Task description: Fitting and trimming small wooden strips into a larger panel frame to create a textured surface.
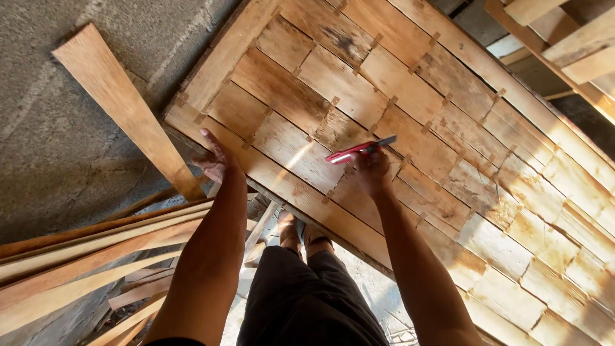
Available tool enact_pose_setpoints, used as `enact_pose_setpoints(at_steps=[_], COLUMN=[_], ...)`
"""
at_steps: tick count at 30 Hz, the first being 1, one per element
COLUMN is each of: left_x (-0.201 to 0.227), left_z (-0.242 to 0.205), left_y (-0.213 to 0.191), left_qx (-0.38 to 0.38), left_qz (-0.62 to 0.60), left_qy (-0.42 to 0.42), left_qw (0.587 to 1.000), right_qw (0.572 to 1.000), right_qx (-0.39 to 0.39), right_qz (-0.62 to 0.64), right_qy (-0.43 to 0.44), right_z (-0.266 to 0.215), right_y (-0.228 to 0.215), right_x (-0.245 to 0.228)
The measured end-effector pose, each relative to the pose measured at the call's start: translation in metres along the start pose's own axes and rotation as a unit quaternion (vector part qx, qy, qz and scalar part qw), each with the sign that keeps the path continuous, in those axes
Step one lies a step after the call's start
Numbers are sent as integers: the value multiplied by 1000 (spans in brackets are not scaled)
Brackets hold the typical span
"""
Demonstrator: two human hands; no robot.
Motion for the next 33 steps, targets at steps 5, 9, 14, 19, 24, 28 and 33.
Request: enact_pose_setpoints(at_steps=[5, 9, 14, 19, 24, 28, 33], left_x=[-18, -5, 42, -11, -40, -43, -50], left_z=[24, 2, -111, -216, -273, -273, -270], left_y=[13, -6, -8, 33, 29, 26, 34], left_qx=[35, 51, 2, -263, -294, -289, -286], left_qz=[-29, -1, 145, 247, 325, 332, 354], left_qy=[51, 120, 497, 622, 690, 693, 687], left_qw=[998, 992, 856, 694, 576, 571, 566], right_qw=[987, 988, 991, 983, 990, 980, 987], right_qx=[43, 69, 102, 179, 107, 182, 155], right_qz=[-154, -137, -82, 43, -78, 71, -46], right_qy=[15, 22, -5, -28, 38, -32, 6], right_z=[-49, -80, -86, -91, -82, -91, -90], right_y=[-28, -24, -24, -39, -27, -27, -18], right_x=[48, 55, 68, 64, 92, 68, 72])
Point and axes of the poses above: each hand's wrist, its own z-axis towards the middle knuckle, its own y-axis out of the palm, x = y × z, the point moved 10 cm from there along z, towards the middle knuckle, and after that the axes turned 5 degrees about -x, right-handed, at the moved point
